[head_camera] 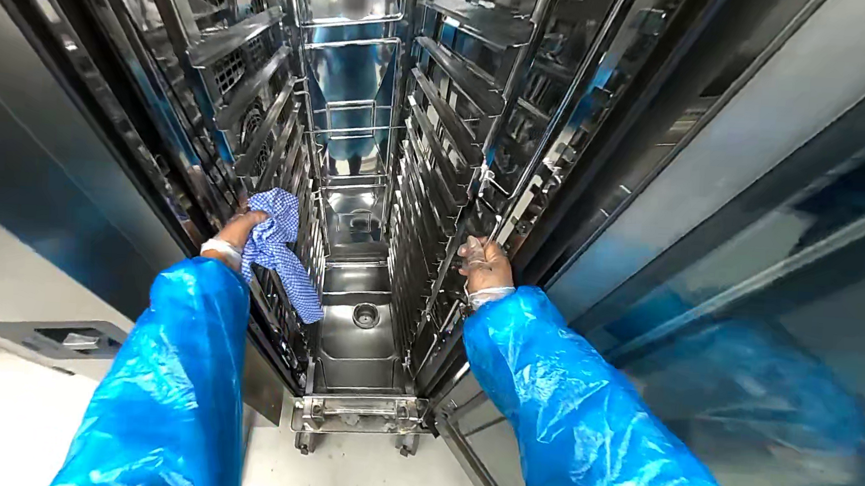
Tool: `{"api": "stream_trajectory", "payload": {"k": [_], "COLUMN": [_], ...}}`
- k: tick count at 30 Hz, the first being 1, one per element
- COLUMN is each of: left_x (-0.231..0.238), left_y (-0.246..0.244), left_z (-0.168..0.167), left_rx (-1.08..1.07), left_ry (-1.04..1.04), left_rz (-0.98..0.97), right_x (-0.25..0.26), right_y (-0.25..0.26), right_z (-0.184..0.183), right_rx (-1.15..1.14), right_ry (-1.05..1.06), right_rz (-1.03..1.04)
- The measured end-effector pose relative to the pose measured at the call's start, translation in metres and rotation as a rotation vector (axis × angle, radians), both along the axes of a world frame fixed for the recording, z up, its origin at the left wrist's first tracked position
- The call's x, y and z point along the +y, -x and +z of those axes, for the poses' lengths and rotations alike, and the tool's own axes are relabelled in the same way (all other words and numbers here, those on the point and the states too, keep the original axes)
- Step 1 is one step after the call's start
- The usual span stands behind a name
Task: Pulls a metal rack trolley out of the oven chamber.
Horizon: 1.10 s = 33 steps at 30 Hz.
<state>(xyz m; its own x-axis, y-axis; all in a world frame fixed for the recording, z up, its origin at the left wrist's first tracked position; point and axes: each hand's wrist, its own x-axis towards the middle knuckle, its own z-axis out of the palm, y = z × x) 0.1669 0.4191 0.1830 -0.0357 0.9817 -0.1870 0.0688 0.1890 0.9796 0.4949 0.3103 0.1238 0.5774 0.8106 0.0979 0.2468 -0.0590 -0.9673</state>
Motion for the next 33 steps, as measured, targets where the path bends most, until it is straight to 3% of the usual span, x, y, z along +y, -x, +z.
{"api": "stream_trajectory", "payload": {"k": [7, 19, 33], "left_x": [-0.023, -0.006, -0.022], "left_y": [0.005, 0.005, 0.002], "left_z": [0.002, 0.004, 0.006], "left_rx": [0.115, 0.177, 0.258], "left_ry": [0.03, 0.061, 0.068], "left_rz": [0.005, 0.018, 0.08], "right_x": [-0.011, -0.007, -0.025], "right_y": [0.001, 0.009, 0.014], "right_z": [0.0, -0.001, -0.003], "right_rx": [-0.023, -0.108, -0.119], "right_ry": [0.031, 0.064, 0.044], "right_rz": [-0.019, -0.13, -0.117]}}
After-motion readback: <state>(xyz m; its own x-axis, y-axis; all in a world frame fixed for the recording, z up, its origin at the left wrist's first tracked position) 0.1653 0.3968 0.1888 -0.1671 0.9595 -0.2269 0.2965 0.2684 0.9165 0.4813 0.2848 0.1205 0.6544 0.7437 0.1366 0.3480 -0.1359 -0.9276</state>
